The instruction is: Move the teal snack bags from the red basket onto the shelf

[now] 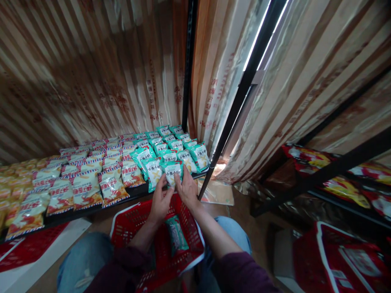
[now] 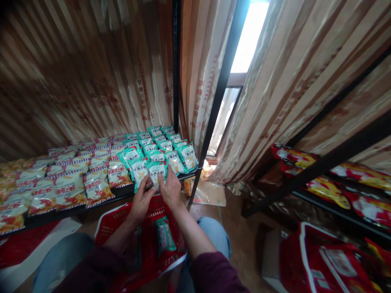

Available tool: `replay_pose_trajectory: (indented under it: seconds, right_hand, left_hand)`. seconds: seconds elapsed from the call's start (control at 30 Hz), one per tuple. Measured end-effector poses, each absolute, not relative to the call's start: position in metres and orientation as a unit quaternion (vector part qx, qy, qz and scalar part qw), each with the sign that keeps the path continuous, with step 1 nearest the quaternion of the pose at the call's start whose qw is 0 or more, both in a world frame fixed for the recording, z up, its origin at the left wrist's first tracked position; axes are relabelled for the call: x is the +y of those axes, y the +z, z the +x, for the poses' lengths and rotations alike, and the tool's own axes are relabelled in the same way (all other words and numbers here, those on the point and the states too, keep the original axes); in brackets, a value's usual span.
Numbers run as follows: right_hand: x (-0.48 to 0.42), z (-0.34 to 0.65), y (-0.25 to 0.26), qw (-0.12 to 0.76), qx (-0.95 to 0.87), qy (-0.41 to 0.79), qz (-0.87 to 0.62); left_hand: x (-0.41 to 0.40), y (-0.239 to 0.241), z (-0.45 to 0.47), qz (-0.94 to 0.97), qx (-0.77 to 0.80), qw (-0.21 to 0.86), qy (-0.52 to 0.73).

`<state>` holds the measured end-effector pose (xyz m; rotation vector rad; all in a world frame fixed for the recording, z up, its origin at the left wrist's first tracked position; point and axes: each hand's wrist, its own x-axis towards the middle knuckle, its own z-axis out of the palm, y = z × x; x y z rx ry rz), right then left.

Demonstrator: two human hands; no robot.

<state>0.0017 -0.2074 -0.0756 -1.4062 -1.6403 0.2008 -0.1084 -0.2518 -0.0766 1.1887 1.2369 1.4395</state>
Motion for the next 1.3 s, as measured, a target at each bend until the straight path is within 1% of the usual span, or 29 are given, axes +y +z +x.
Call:
replay_pose_trajectory:
  seconds: [0.17,0.33,0.5,0.63,0.83,0.97,1.13,1.2,1.3]
  right_hand:
    - [-0.192,-0.001,-0.075,0.47,-0.666,0.1,-0.57]
    - [-0.192,0.005,-0.077,0.485,-0.624,0.174,-0.587]
    - [-0.195,0.013,-0.075,0.466,-0.603,0.231,-0.606]
    - [-0.195,0.016,-0.076,0.49,-0.592,0.224,-0.6]
    - [-0.192,0.011,-0.078,0.525,-0.601,0.16,-0.581]
    - [-0.188,0.003,-0.083,0.545,-0.616,0.11,-0.558]
    - [-0.184,-0.002,-0.089,0.544,-0.622,0.094,-0.555]
    - [-0.182,-0.003,-0.091,0.545,-0.621,0.092,-0.556]
    - [-0.18,-0.005,-0.093,0.545,-0.618,0.084,-0.56]
  left_hand:
    - [-0.238,-0.073,-0.109,0.47,0.526,0.418,0.572]
    - [-0.235,-0.077,-0.11,0.473,0.527,0.411,0.574]
    - [-0.238,-0.078,-0.106,0.504,0.534,0.397,0.551]
    - [-0.241,-0.078,-0.103,0.539,0.534,0.352,0.548]
    - [-0.242,-0.075,-0.102,0.598,0.537,0.277,0.526]
    - [-0.244,-0.076,-0.106,0.632,0.544,0.208,0.511]
    - [-0.247,-0.075,-0.117,0.668,0.555,0.025,0.495]
    - [-0.246,-0.076,-0.123,0.663,0.566,-0.032,0.489]
    - [-0.239,-0.08,-0.131,0.659,0.577,-0.073,0.477]
